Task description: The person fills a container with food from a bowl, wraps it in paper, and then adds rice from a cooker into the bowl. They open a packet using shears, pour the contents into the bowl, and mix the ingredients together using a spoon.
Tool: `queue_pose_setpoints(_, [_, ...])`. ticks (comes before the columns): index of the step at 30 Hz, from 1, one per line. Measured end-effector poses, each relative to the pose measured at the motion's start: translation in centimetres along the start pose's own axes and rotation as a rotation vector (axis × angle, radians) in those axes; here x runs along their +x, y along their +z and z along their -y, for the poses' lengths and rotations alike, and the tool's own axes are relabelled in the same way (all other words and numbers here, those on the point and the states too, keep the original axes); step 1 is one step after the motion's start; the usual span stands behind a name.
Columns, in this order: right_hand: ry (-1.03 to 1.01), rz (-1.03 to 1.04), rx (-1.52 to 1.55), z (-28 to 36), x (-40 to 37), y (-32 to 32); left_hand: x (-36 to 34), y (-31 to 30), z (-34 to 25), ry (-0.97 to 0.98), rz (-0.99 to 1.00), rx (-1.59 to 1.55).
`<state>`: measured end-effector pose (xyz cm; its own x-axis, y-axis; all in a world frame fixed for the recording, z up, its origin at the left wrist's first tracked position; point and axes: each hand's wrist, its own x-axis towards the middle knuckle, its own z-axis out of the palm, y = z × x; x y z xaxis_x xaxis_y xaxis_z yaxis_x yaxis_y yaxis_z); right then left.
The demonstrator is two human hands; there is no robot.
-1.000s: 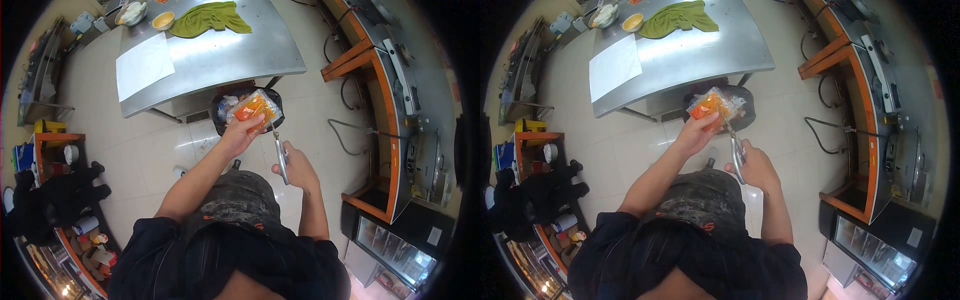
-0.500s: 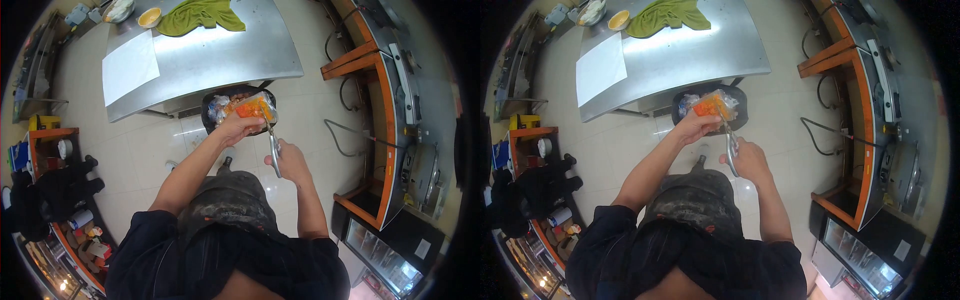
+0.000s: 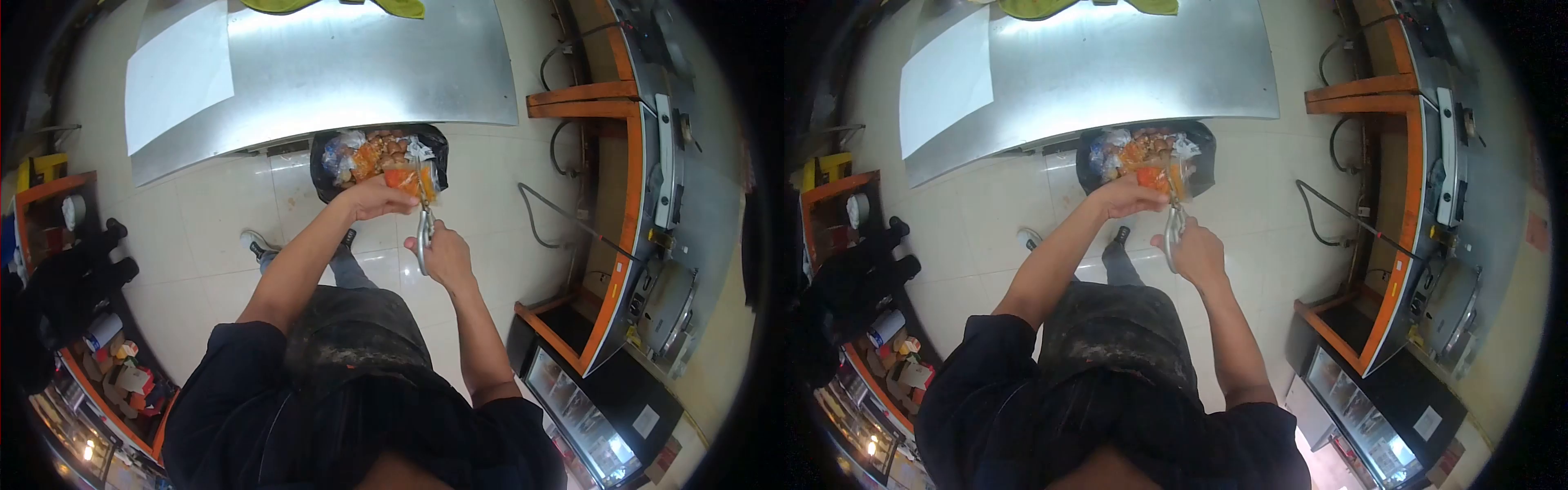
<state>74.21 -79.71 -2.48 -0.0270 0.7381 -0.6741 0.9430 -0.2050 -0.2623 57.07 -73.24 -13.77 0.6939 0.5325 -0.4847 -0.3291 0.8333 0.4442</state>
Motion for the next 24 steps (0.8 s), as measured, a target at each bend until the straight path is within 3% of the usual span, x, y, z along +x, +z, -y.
queue_pose_setpoints(3, [-0.102, -0.121, 0.013, -0.4, 0.7, 0.9, 0.8, -1.1, 1.8, -0.059, -0.011, -0.001])
queue_pose_setpoints(7, [-0.193, -0.118, 0.141, -1.6, 2.5, 2.6, 1.9, -3.1, 2.1, -0.080, -0.009, -0.015])
queue_pose_setpoints(15, [-0.115, -0.080, 0.115, -0.1, 3.0, 0.5, 2.7, -4.4, 0.6, -0.152, 0.058, 0.049])
queue_pose_setpoints(21, [-0.271, -0.139, 0.295, -3.6, 6.4, 3.9, 3.4, -5.5, 0.3, -0.169, 0.101, 0.051])
queue_pose_setpoints(24, [-0.099, -0.073, 0.354, -3.7, 7.2, 4.0, 1.9, -6.2, 0.8, -0.136, 0.202, 0.014])
